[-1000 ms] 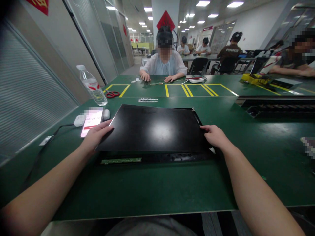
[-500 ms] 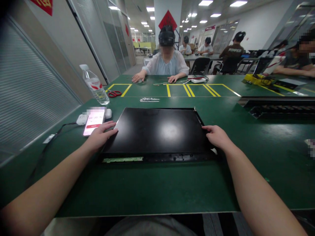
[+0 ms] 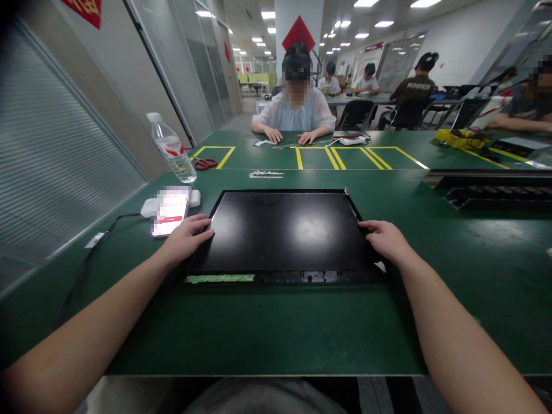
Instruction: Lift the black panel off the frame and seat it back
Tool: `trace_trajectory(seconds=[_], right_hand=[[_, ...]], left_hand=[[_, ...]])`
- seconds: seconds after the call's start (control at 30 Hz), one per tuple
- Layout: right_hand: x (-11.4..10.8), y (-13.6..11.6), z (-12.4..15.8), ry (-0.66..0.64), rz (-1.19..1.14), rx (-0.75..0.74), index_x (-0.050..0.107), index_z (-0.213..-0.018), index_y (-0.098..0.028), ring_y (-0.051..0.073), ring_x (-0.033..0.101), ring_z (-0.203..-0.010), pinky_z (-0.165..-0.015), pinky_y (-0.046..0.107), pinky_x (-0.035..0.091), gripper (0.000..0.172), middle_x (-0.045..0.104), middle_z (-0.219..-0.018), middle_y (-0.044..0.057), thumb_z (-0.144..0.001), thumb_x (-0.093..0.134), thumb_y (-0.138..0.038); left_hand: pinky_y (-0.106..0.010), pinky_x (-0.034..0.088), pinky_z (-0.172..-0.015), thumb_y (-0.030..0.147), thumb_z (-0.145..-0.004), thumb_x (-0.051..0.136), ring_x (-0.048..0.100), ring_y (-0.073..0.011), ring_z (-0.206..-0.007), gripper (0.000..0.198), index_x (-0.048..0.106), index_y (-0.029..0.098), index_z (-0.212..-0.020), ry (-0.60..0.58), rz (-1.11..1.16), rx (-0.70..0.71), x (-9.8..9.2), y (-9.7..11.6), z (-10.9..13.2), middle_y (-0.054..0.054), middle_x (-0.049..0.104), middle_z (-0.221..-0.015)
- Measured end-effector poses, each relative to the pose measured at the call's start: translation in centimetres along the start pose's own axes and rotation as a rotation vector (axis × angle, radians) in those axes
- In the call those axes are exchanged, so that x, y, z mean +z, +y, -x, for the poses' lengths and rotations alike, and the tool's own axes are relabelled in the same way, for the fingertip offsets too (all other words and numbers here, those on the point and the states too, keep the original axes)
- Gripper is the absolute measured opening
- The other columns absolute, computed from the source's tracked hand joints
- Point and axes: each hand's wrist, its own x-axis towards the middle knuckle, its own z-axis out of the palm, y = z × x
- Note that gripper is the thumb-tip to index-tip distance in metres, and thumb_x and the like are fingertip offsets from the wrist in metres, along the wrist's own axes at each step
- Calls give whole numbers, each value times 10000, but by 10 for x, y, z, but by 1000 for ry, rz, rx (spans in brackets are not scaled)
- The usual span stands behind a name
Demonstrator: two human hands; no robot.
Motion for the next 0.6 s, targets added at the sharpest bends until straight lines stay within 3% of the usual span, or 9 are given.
trace_trajectory(seconds=[0.43, 0.6], right_hand=[[-4, 2, -5, -4, 31, -54, 825, -1274, -152, 169, 663, -617, -560, 255, 522, 573, 795, -915, 96, -749, 640, -15], [-3, 3, -5, -4, 6, -47, 823, -1275, -149, 173, 651, -602, -538, 254, 509, 580, 779, -869, 87, -738, 633, -38]], left_hand=[[-549, 444, -1251, 495, -911, 644, 582, -408, -1469, 581, 789, 118, -1329, -24, -74, 44, -4, 5, 4, -209, 603, -1606], [-554, 463, -1235, 464, -907, 663, 614, -396, -1436, 508, 810, 172, -1296, -2, -74, 58, -4, 6, 4, -172, 656, -1558]])
